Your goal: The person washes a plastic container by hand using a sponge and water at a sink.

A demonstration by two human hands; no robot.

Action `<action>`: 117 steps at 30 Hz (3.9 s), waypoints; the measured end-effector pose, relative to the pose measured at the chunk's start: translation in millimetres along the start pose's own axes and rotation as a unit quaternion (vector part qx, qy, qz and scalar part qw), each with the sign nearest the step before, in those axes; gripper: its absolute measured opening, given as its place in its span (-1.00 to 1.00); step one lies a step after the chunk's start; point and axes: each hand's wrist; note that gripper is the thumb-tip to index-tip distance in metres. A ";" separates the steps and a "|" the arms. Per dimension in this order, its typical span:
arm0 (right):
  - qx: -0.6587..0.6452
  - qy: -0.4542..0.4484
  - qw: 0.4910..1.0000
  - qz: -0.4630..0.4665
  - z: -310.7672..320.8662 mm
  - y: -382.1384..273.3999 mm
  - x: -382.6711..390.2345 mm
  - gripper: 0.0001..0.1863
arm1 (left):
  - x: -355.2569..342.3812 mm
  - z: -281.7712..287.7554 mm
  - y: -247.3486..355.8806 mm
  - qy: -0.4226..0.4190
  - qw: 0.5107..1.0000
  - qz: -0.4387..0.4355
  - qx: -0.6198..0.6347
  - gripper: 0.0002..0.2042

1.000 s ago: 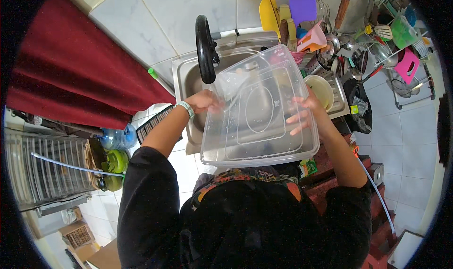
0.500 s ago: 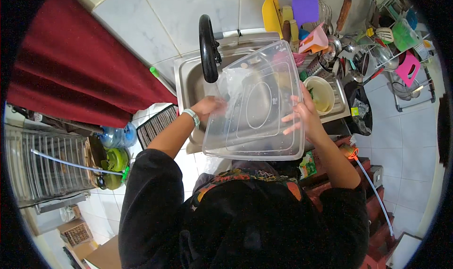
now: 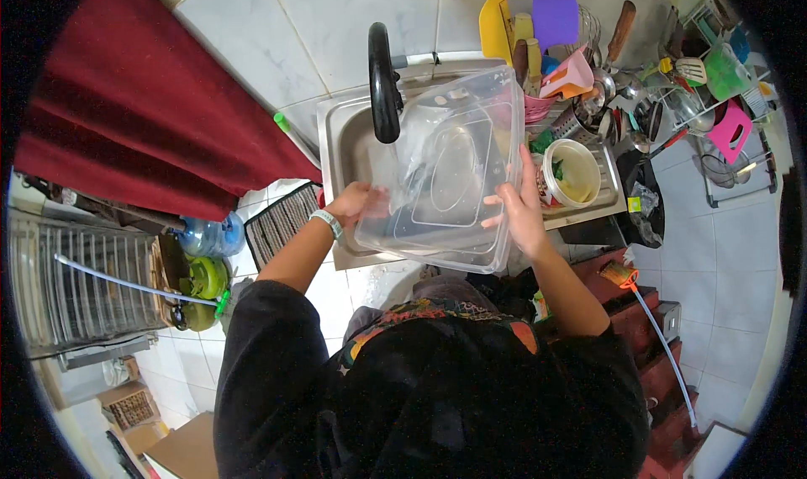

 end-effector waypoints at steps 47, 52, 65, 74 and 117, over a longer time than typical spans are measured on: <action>-0.042 -0.146 0.921 -0.358 36.9 -73.4 -4.0 -0.33 | 132.9 -9.6 50.5 0.128 0.946 0.108 0.278 -0.86; -0.053 -0.157 0.929 -0.331 40.5 -85.0 6.3 -0.38 | 142.9 19.2 44.1 -0.054 0.929 0.122 0.346 -0.83; -0.157 -0.105 0.907 -0.376 97.9 -47.5 32.6 -0.37 | 145.7 -31.3 56.1 0.005 0.978 -0.102 0.179 -0.61; -0.201 -0.087 0.914 -0.342 96.7 -57.5 64.4 -0.33 | 75.3 -59.7 49.1 -0.152 0.952 -0.020 0.265 -0.59; -0.077 -0.057 0.948 -0.303 29.8 -8.5 38.6 -0.29 | 92.2 20.8 35.3 -0.147 0.956 0.086 0.238 -0.58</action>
Point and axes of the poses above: each hand's wrist, its own x-axis away from the middle knuckle, its own z-axis out of the back of the hand, y = z × x, and after that the axes turned 13 degrees about y, right-handed
